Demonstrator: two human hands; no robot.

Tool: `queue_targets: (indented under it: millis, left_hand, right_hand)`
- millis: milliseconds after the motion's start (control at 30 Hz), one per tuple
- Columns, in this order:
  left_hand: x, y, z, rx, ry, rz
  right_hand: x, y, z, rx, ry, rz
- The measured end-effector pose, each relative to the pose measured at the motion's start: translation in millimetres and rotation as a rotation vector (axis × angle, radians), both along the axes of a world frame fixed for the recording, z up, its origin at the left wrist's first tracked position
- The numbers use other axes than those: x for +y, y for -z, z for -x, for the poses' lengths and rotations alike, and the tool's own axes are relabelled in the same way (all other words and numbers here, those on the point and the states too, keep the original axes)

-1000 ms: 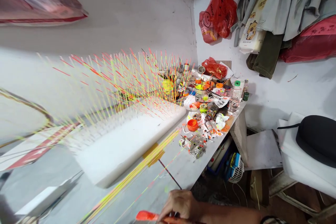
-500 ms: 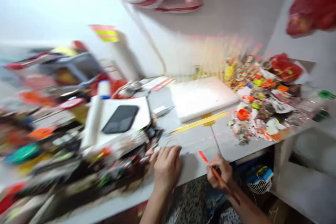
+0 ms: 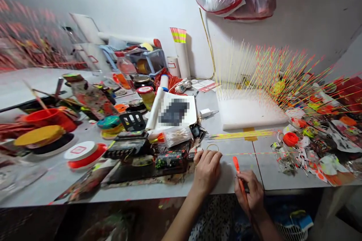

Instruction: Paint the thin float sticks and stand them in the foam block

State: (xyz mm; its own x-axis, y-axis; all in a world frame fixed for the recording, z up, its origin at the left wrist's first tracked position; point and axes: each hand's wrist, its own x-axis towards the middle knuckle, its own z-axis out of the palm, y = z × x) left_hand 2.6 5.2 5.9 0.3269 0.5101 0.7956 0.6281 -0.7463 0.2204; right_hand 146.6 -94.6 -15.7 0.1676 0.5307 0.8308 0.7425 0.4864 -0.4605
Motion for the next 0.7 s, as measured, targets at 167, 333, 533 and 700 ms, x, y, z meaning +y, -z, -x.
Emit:
queue_targets:
  millis: [167,333,533,700]
  left_hand:
    - [-0.4,1.3,0.6,0.003,-0.004,0.019]
    - [-0.5,1.6,0.4,-0.002,-0.004,0.015]
    - [-1.8,0.2,0.1,-0.004,0.0,0.03]
    - [-2.6,-2.3,0.0,-0.013,-0.002,0.034]
  right_hand:
    - [4.8,1.8,2.8,-0.023,0.029,0.02]
    - [7.3,1.0,2.7,-0.038,0.069,0.028]
    - [8.8,5.1,2.6,-0.053,0.094,0.033]
    - [8.2,10.1,2.0,-0.066,0.098,0.069]
